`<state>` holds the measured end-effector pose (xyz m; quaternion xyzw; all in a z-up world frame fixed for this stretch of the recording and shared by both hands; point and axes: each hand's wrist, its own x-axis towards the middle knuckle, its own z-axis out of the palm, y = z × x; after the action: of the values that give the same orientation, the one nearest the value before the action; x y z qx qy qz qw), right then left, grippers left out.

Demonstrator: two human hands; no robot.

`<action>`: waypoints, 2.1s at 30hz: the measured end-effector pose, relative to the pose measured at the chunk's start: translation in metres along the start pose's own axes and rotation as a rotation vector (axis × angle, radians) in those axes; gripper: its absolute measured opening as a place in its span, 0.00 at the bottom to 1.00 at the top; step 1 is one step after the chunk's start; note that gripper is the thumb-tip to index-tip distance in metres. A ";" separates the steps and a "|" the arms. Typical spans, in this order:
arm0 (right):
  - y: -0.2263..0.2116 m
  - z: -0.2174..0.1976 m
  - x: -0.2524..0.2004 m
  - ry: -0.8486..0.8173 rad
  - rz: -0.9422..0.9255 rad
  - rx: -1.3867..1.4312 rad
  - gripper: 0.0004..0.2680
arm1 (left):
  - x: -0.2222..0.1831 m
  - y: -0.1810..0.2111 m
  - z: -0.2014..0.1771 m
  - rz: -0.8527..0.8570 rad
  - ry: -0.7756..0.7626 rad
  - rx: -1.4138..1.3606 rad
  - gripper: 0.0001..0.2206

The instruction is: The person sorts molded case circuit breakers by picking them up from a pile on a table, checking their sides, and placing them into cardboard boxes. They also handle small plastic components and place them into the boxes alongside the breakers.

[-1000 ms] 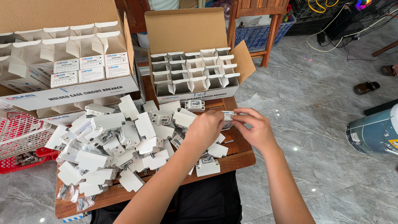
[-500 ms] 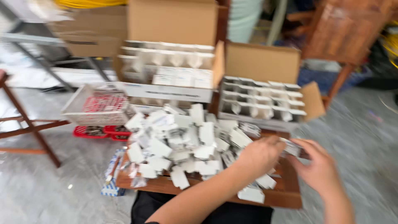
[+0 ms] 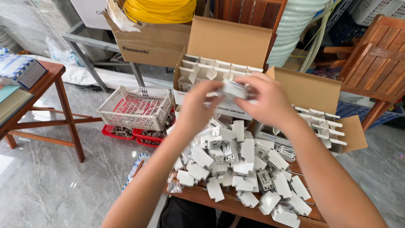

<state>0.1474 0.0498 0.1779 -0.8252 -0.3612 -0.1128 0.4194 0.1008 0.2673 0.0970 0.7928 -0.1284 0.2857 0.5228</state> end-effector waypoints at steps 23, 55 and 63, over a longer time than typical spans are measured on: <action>0.035 0.169 0.098 -0.322 0.205 -0.166 0.15 | -0.011 -0.073 -0.086 -0.223 0.191 0.255 0.16; 0.040 0.107 0.114 -0.283 -0.265 -0.725 0.10 | -0.024 -0.091 -0.059 -0.195 -0.087 0.892 0.17; 0.020 -0.013 0.022 0.190 -0.167 -0.544 0.07 | -0.032 -0.079 -0.058 -0.146 -0.019 0.883 0.20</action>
<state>0.1784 0.0429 0.1838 -0.8605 -0.3434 -0.3162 0.2040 0.0960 0.3498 0.0355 0.9496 0.0573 0.2682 0.1520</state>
